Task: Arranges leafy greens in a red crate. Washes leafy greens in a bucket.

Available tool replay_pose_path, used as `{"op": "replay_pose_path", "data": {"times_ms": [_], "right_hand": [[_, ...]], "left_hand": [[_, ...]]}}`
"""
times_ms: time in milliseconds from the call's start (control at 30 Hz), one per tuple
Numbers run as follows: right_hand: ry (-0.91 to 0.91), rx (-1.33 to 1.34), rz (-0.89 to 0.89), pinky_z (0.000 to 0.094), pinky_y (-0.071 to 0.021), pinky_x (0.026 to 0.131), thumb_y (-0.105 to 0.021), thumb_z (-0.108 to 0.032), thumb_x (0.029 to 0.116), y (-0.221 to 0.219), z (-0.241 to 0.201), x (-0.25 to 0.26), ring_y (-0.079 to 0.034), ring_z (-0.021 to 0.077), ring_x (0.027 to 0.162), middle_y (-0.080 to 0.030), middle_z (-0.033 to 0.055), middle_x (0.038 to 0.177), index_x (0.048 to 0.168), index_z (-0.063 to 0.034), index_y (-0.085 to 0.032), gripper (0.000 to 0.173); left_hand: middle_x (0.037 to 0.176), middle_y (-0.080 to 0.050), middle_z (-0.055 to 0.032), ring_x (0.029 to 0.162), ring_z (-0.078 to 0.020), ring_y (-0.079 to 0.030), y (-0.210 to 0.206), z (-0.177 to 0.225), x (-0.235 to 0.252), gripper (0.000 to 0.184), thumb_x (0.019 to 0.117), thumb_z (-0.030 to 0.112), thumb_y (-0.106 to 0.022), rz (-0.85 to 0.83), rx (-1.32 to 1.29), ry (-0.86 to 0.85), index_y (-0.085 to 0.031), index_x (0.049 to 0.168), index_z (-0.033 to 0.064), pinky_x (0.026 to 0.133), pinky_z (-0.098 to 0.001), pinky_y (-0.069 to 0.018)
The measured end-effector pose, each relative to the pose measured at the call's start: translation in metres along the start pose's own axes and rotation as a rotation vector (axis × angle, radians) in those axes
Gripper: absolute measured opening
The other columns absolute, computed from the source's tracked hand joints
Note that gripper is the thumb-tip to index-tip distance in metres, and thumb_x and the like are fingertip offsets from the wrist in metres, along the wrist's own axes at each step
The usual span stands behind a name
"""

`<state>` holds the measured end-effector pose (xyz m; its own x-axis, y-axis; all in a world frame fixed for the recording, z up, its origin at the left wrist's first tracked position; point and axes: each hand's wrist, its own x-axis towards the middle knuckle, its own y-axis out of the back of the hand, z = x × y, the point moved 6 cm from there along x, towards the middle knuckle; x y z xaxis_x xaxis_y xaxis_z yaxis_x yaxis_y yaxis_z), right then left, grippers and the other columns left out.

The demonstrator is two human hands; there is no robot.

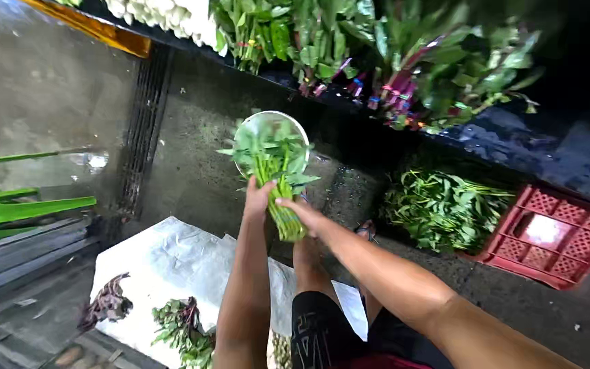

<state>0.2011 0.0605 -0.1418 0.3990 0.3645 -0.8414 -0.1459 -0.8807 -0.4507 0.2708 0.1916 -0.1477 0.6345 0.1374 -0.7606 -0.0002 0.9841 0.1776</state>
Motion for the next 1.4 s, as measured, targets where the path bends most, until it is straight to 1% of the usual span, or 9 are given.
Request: {"op": "replay_pose_path", "data": {"times_ms": [167,233,367,567,700,867,1033,1267,1400], "right_hand": [[-0.147,-0.249,0.272,0.0546,-0.0573,0.082,-0.066,-0.065,0.0888,0.049,-0.033,0.181,-0.067,0.0324,0.100,-0.068,0.0203,0.116,0.129,-0.0047,-0.064,0.072],[-0.215,-0.391,0.374,0.0630,-0.0522,0.092,-0.067,-0.067,0.0842,0.058,-0.035,0.239,-0.064,0.0394,0.113,-0.065,0.0256,0.125,0.127,-0.0014,-0.065,0.078],[-0.304,-0.561,0.498,0.0671,-0.0420,0.107,-0.053,-0.063,0.0980,0.070,-0.026,0.318,-0.049,0.0443,0.136,-0.048,0.0292,0.148,0.141,0.0009,-0.055,0.078],[-0.293,-1.143,0.165,0.0645,-0.0371,0.115,-0.047,-0.015,0.1088,0.108,-0.012,0.416,-0.048,0.0456,0.140,-0.053,0.0303,0.146,0.139,0.0071,-0.057,0.039],[-0.354,-1.137,0.171,0.0657,-0.0400,0.112,-0.051,-0.029,0.1075,0.125,0.021,0.439,-0.052,0.0433,0.136,-0.059,0.0263,0.141,0.133,0.0017,-0.064,0.042],[-0.365,-0.978,0.265,0.0664,-0.0413,0.110,-0.052,-0.036,0.1049,0.112,-0.007,0.398,-0.054,0.0418,0.134,-0.060,0.0256,0.139,0.128,0.0022,-0.067,0.047],[-0.244,-0.526,0.329,0.0628,-0.0509,0.098,-0.062,-0.045,0.1007,0.070,-0.061,0.266,-0.063,0.0382,0.119,-0.064,0.0242,0.129,0.133,-0.0002,-0.061,0.055],[0.078,-0.359,0.169,0.0556,-0.0500,0.106,-0.070,-0.034,0.0964,0.015,-0.064,0.143,-0.063,0.0344,0.121,-0.065,0.0228,0.131,0.141,-0.0015,-0.056,0.057],[0.316,-0.527,0.098,0.0659,-0.0492,0.100,-0.070,-0.033,0.0969,0.044,-0.121,-0.002,-0.064,0.0407,0.118,-0.066,0.0255,0.125,0.136,0.0000,-0.059,0.052]], "left_hand": [[0.155,-0.046,-0.0209,0.140,-0.0397,-0.048,0.015,-0.037,0.145,0.092,0.0879,0.058,-0.074,0.140,0.231,0.081,-0.036,0.160,0.0155,0.110,-0.0642,-0.0438],[0.154,-0.048,-0.0206,0.139,-0.0385,-0.049,0.016,-0.042,0.155,0.079,0.0959,0.053,-0.067,0.205,0.168,0.158,-0.039,0.158,0.0130,0.109,-0.0631,-0.0440],[0.137,-0.060,-0.0204,0.121,-0.0398,-0.060,-0.010,-0.087,0.218,0.052,0.1025,0.044,-0.054,0.111,-0.206,0.560,-0.052,0.144,0.0130,0.088,-0.0663,-0.0518],[0.125,-0.063,-0.0242,0.112,-0.0392,-0.061,-0.034,-0.132,0.323,0.036,0.0966,0.017,-0.062,0.137,0.154,0.491,-0.062,0.130,0.0032,0.086,-0.0618,-0.0525],[0.125,-0.066,-0.0231,0.113,-0.0395,-0.065,-0.036,-0.183,0.339,0.047,0.0941,0.022,-0.067,0.162,0.401,0.458,-0.059,0.138,0.0066,0.092,-0.0615,-0.0538],[0.140,-0.056,-0.0240,0.124,-0.0408,-0.057,-0.029,-0.184,0.317,0.074,0.0892,0.019,-0.072,0.181,0.116,0.511,-0.039,0.154,0.0087,0.093,-0.0634,-0.0524],[0.148,-0.051,-0.0238,0.124,-0.0376,-0.061,0.022,-0.057,0.199,0.092,0.0837,0.004,-0.078,0.143,0.100,0.190,-0.029,0.161,0.0135,0.091,-0.0568,-0.0583],[0.091,-0.069,-0.0148,0.076,-0.0231,-0.069,0.018,-0.012,0.069,0.025,0.0999,0.015,-0.054,0.124,-0.293,0.182,-0.060,0.116,-0.0018,0.066,-0.0435,-0.0602],[0.098,-0.066,-0.0076,0.078,-0.0163,-0.068,-0.013,0.044,-0.026,0.034,0.0997,0.012,-0.054,0.074,-0.072,-0.137,-0.050,0.133,0.0051,0.067,-0.0392,-0.0612]]}}
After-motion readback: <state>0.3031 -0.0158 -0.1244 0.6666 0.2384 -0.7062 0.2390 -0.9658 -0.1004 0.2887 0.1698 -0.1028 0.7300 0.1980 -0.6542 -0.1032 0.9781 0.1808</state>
